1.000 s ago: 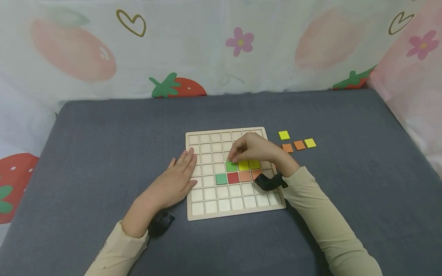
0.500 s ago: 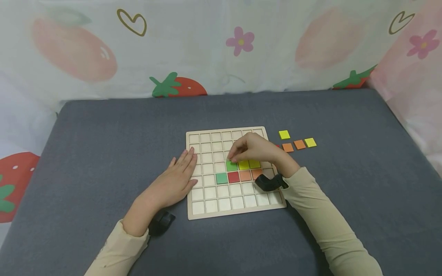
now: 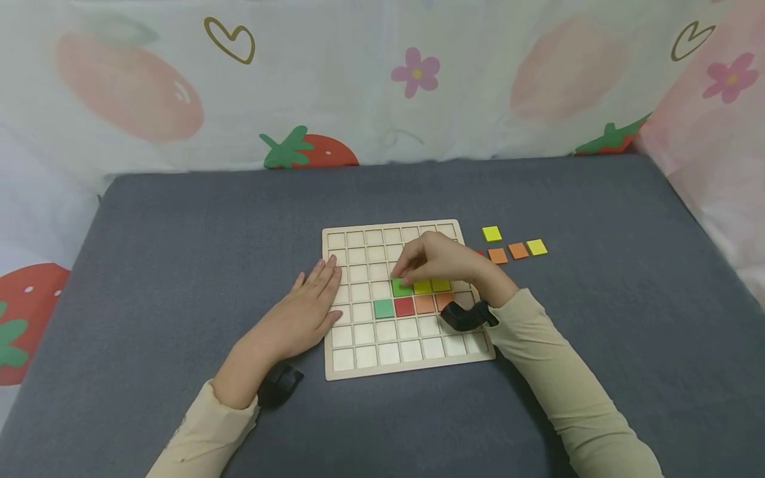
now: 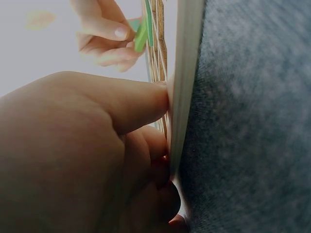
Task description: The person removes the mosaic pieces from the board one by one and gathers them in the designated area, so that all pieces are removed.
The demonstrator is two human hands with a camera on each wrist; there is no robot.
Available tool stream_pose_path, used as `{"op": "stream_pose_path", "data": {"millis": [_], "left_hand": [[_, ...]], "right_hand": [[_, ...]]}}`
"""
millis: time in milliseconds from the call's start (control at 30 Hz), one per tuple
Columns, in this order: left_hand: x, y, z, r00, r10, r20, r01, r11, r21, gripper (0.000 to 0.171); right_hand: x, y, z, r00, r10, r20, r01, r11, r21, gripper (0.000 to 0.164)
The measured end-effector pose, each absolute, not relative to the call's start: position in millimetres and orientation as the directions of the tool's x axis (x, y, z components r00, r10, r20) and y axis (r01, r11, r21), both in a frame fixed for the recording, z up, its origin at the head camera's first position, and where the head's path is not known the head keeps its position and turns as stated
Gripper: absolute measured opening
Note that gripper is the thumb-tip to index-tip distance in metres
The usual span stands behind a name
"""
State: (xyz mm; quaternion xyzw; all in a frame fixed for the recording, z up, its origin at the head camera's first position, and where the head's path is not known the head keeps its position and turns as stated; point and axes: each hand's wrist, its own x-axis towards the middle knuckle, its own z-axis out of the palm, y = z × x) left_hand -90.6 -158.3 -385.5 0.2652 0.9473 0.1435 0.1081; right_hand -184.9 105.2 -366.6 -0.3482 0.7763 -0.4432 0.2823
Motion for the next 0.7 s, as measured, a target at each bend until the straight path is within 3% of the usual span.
{"op": "stream_pose_path", "data": {"millis": [233, 700], "left_hand": [[-90.7, -158.6, -386.1, -0.834, 0.537, -0.125, 0.475, 0.814, 0.334, 0.063], [-90.8, -159.2, -386.7, -0.831, 0.541, -0.125, 0.477, 0.811, 0.338, 0.063]], "right_hand": [[-184.0, 108.2, -366.1, -0.565, -0.821, -0.082, -0.310, 0.303, -0.901, 0.013], [-180.3, 112.2, -366.4, -0.573, -0.810, -0.125, -0.315, 0.359, -0.879, 0.013]]}}
